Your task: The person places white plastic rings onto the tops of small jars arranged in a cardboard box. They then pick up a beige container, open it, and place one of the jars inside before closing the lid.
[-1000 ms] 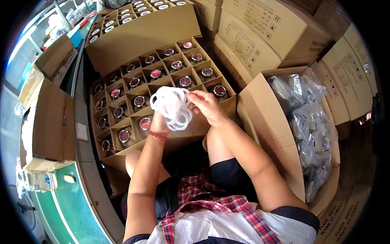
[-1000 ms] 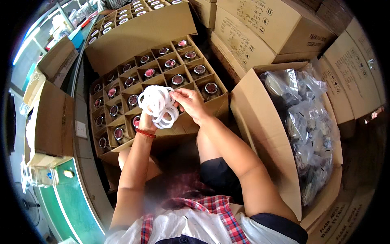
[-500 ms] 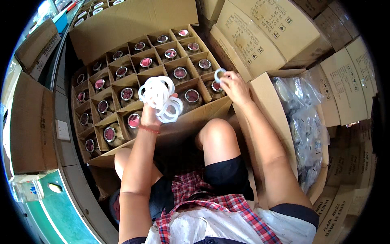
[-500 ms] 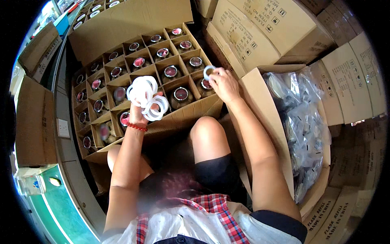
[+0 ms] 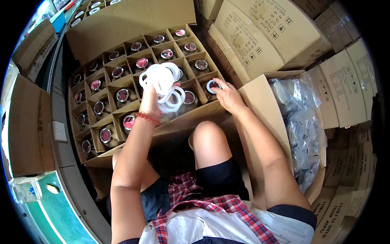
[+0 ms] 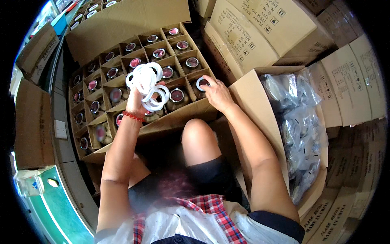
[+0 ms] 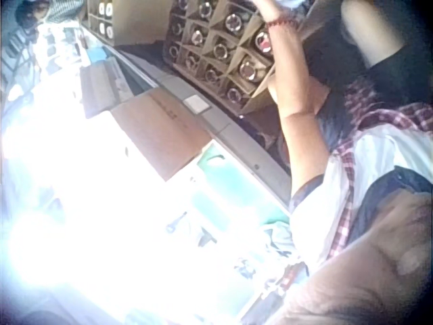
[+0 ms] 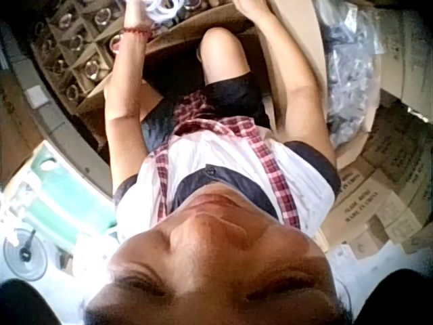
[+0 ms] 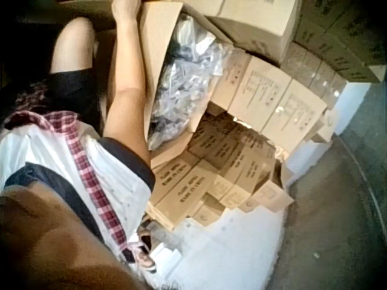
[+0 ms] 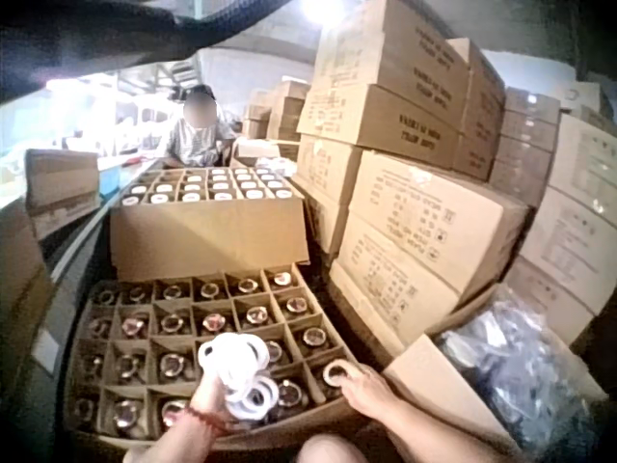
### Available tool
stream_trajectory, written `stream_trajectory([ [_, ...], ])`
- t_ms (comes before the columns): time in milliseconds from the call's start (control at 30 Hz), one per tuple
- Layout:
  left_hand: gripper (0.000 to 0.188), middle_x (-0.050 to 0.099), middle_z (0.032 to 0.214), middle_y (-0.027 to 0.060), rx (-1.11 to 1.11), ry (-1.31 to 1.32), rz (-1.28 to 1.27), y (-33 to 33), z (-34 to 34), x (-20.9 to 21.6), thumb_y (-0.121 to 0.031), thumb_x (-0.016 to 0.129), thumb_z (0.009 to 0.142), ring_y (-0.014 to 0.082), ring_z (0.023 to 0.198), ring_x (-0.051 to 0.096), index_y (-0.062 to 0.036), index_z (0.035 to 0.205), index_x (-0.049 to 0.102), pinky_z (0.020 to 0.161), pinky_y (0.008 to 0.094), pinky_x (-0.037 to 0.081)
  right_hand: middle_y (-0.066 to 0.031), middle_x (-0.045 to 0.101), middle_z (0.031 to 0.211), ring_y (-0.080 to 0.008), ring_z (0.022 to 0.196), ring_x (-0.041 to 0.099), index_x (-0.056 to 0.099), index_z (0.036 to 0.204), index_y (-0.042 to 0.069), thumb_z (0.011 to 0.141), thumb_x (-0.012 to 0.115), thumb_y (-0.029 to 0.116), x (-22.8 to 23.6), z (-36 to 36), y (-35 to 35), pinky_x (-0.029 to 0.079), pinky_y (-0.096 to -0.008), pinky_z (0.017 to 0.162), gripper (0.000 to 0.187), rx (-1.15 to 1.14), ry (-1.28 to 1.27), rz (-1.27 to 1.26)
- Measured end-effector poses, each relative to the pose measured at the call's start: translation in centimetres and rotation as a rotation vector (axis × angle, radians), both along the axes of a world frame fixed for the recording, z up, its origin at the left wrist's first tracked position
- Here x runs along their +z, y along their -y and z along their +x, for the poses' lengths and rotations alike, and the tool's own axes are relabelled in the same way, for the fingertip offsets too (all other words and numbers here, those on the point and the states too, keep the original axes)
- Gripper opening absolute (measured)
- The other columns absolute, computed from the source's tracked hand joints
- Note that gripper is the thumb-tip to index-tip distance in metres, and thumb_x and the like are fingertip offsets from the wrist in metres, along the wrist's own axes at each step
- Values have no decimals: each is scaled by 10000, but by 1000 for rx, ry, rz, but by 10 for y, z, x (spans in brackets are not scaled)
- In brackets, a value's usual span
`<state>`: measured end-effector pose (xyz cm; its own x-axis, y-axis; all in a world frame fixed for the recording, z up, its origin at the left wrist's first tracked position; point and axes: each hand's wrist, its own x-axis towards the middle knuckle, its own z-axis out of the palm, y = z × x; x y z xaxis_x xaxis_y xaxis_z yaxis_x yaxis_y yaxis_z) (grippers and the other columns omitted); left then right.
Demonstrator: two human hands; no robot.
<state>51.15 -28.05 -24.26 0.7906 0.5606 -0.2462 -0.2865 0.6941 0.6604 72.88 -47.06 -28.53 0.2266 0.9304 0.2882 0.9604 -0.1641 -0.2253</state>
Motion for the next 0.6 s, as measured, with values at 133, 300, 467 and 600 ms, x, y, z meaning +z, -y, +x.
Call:
stream_trajectory([
  [133,373,636,1033,259,-31,-39,-72,1,-7,-21,-323,450,951,218,682,653,-57,1189,556,487,249,516,-139,563,1223,-337,1122,531,651,1001,19,788,567,16,-6,7,2,411,-401,995,229,83,-14,17],
  [300,357,646,1044,200,-107,57,-46,-4,-13,-40,-236,497,921,276,887,671,-21,1203,538,697,384,581,-103,623,1113,-281,1134,537,650,974,25,797,543,-8,-12,6,14,434,-401,959,210,-35,-19,-3],
  [467,422,634,1135,132,-68,57,125,-11,-12,-54,-297,568,896,305,1018,638,-56,1241,532,668,351,569,-108,652,969,-211,853,630,623,1049,13,845,646,139,54,-52,-39,519,-332,732,241,-27,-611,154],
  [600,428,613,1154,75,-36,78,78,-16,-5,-72,-153,627,843,184,1006,624,-76,1251,522,835,337,535,-89,536,1225,-198,888,615,577,1178,58,786,672,72,73,-81,-77,520,-307,761,404,147,-297,276],
])
